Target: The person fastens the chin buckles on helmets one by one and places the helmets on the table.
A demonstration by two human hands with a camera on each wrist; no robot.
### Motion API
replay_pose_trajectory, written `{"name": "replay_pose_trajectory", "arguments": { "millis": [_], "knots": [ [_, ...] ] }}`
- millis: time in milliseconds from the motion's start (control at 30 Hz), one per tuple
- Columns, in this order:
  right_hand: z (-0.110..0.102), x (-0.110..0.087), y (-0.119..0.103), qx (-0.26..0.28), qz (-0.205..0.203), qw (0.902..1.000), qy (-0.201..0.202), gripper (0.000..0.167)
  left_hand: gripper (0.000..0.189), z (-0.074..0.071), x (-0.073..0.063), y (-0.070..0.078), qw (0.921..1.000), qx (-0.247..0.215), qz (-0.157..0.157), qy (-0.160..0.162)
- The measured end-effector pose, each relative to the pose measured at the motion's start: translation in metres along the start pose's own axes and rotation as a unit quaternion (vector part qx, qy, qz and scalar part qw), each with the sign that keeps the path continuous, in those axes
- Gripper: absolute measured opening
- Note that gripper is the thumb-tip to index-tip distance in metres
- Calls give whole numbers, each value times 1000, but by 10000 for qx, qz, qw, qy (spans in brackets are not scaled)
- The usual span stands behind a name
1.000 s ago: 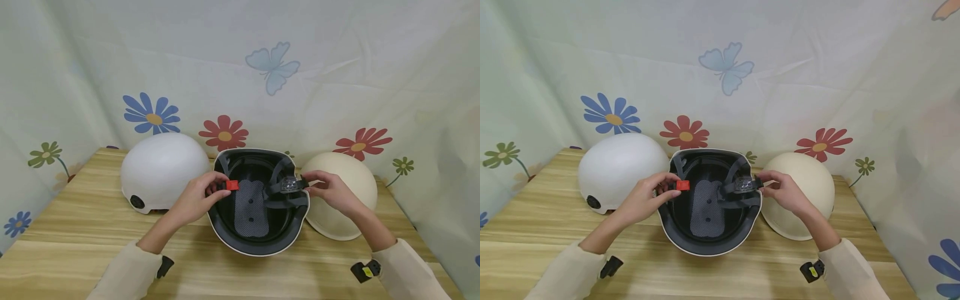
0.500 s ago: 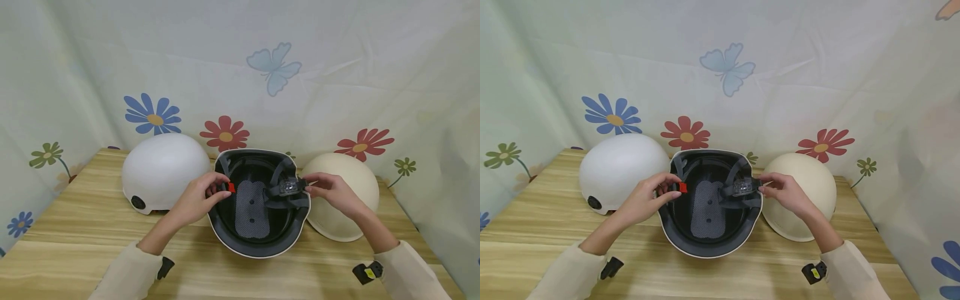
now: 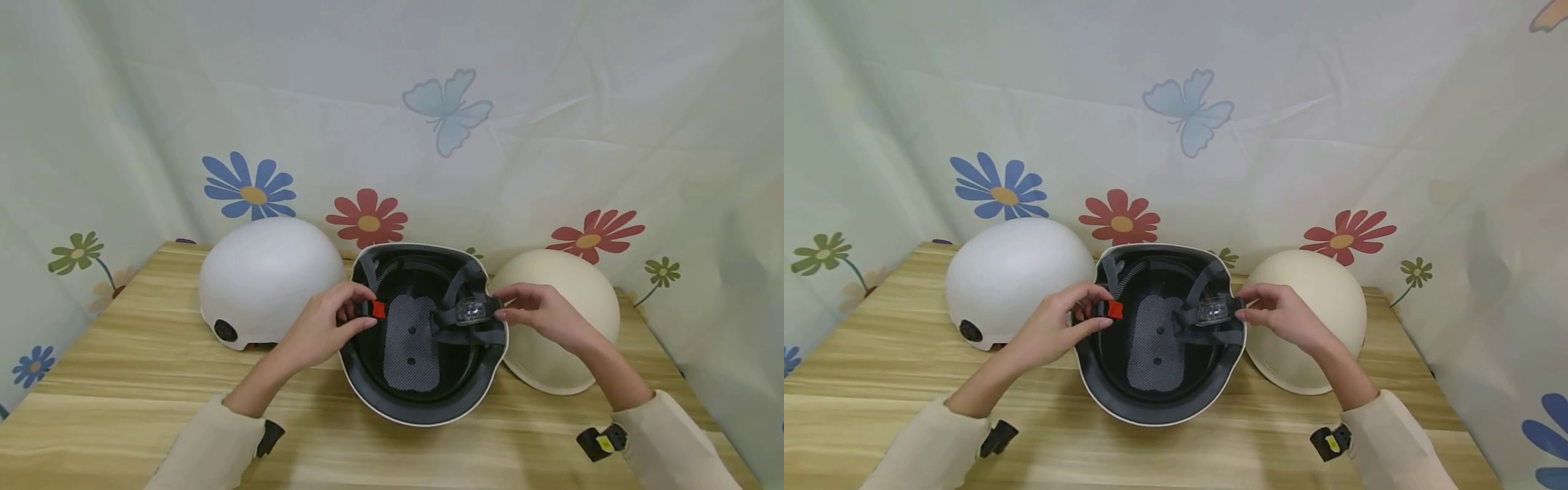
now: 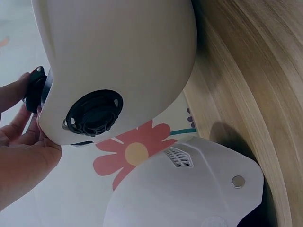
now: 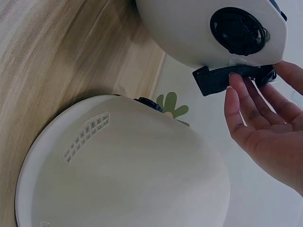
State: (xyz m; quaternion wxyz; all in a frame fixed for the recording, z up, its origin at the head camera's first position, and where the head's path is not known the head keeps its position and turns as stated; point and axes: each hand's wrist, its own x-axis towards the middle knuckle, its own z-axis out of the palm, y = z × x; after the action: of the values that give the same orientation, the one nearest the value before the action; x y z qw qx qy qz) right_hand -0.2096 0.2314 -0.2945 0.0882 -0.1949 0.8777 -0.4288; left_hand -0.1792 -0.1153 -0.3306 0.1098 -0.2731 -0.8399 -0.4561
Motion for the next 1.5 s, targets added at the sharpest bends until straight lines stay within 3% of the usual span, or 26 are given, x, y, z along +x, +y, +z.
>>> {"name": "replay_pose_trajectory", "arguments": {
  "millis": [233, 433, 633, 933, 1133, 1267, 1500],
  "knots": [
    [0, 0, 0, -226, -188, 9996, 56, 33, 28, -4, 1, 2, 9999, -169, -10, -37],
    [1, 0, -5, -478, -506, 9956, 630, 30, 30, -6, 1, 5, 9996, -266, 33, 94],
    [1, -2, -11, -269, -872, 9907, 1007, 28, 31, -4, 1, 5, 9993, -328, 59, 171],
    [8, -3, -19, 27, -973, 9916, 846, 27, 33, 0, 0, 7, 9985, -446, 200, 256],
    [18, -2, -24, 124, -1433, 9881, 544, 23, 34, 2, -2, 11, 9989, -332, 166, 271],
    [25, -2, -31, 57, -1852, 9815, 481, 25, 34, 2, -1, 14, 9989, -276, 179, 337],
    [38, -2, -45, -437, -2178, 9738, 486, 26, 32, 3, 2, 19, 9976, -242, 433, 474]
  ]
}}
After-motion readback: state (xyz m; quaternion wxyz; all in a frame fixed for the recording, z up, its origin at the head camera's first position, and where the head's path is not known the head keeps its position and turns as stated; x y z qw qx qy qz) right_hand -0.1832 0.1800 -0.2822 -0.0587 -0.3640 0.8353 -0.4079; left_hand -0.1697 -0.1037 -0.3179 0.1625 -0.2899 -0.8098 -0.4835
